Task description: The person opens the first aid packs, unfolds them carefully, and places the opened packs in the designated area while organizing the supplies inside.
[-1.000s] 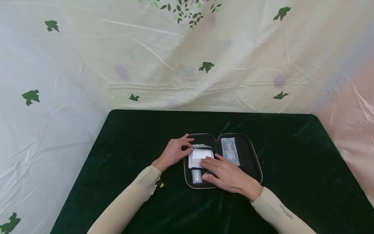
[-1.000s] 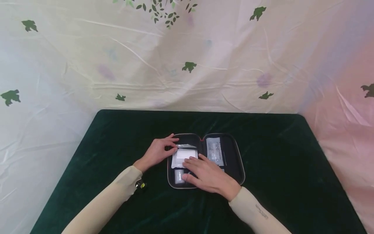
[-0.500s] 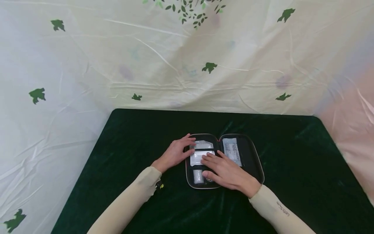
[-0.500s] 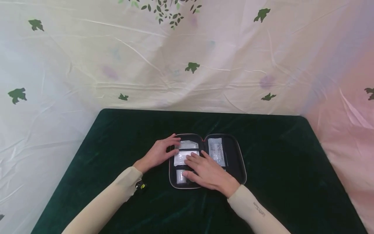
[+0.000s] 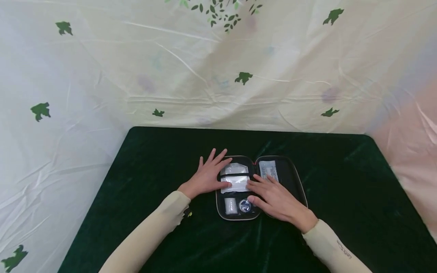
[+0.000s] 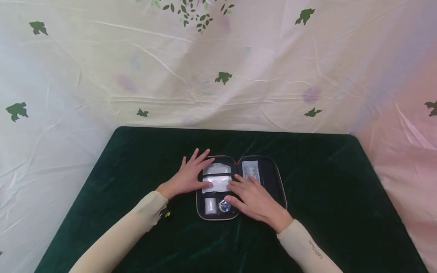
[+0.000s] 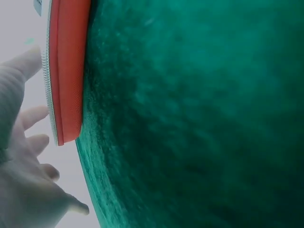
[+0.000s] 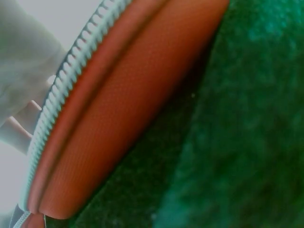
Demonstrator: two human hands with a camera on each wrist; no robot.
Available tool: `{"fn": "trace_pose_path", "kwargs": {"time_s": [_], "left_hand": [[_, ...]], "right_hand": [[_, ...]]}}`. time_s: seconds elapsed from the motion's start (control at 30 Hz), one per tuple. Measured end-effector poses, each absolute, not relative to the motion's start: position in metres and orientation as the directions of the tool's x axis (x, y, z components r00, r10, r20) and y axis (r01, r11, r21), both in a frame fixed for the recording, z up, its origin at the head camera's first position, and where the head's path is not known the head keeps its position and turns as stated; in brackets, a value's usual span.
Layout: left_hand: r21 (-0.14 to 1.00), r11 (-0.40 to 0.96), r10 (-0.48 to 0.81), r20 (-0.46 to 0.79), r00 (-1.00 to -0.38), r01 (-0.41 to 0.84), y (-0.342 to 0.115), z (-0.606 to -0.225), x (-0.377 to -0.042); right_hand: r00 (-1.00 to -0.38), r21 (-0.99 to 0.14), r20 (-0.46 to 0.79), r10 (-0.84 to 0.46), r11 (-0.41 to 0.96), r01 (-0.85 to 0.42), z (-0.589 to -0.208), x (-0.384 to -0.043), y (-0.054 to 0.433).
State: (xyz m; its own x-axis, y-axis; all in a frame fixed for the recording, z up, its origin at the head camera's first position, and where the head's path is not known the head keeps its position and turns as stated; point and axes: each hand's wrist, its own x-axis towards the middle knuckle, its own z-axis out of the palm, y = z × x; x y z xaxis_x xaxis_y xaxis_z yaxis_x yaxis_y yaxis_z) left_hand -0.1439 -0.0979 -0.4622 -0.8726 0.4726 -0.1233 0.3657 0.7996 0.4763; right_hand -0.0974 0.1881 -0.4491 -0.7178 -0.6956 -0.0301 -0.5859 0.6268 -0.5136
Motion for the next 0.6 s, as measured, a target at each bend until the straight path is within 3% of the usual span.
{"fn": "trace_pose_path", "kwargs": {"time_s": [0.2, 0.6], "left_hand": [[0.427, 0.818, 0.497, -0.186, -0.848, 0.386, -0.0946, -0.4648, -0.1466], [0.384, 0.818, 0.516, -0.157, -0.842, 0.429, -0.0940, -0.4642, -0.1475]], "right_hand": [[-0.716, -0.528, -0.062, -0.696, 0.631, -0.568, -0.4522, -0.0945, 0.1858], [-0.709, -0.524, -0.087, -0.700, 0.638, -0.565, -0.4520, -0.0898, 0.1832]]}}
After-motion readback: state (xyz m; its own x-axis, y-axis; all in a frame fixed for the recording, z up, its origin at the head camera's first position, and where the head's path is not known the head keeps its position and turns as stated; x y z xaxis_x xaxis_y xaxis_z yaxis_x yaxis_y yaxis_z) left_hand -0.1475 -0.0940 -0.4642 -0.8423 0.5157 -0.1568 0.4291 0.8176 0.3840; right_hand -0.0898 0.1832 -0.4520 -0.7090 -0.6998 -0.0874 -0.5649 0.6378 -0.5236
